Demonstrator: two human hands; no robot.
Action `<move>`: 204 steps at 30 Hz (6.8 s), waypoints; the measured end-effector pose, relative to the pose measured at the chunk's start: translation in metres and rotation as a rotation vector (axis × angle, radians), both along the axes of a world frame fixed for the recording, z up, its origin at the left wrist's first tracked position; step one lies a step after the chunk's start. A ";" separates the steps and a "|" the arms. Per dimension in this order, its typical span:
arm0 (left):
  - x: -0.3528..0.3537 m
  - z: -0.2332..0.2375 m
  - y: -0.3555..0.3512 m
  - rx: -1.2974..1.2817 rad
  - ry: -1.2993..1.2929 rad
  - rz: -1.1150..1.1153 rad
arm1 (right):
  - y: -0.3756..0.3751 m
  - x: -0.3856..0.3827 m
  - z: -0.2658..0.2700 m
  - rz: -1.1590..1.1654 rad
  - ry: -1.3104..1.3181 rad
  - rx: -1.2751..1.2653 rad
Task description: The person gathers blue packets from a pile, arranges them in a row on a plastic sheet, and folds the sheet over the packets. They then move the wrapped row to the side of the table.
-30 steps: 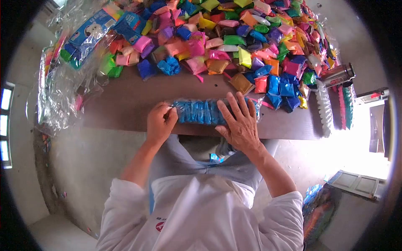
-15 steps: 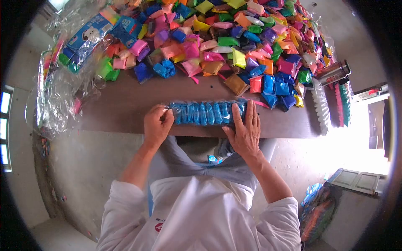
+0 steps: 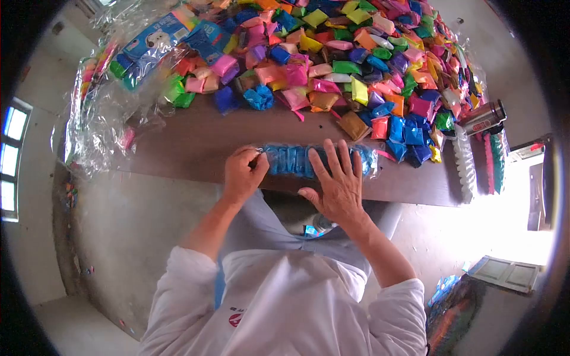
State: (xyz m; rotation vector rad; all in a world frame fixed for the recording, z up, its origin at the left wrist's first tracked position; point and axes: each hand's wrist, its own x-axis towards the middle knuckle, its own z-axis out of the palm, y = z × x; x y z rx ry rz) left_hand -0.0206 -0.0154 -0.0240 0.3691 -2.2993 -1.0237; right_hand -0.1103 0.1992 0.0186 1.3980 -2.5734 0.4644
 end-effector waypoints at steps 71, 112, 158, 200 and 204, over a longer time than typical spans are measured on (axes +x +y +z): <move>0.013 0.036 -0.002 0.603 -0.098 0.150 | 0.073 -0.057 -0.016 -0.163 -1.060 -0.873; 0.014 0.016 -0.022 0.457 -0.074 -0.137 | 0.088 -0.088 0.027 -0.133 -0.765 -0.255; 0.027 0.012 -0.072 0.558 -0.026 -0.004 | 0.079 -0.083 0.053 -0.142 -0.015 -0.516; -0.020 0.046 -0.036 -0.295 -0.134 -0.179 | 0.033 -0.039 -0.011 -0.359 -0.057 -0.312; -0.041 0.045 -0.016 -0.326 -0.114 -0.288 | 0.035 -0.039 -0.004 -0.303 -0.090 -0.333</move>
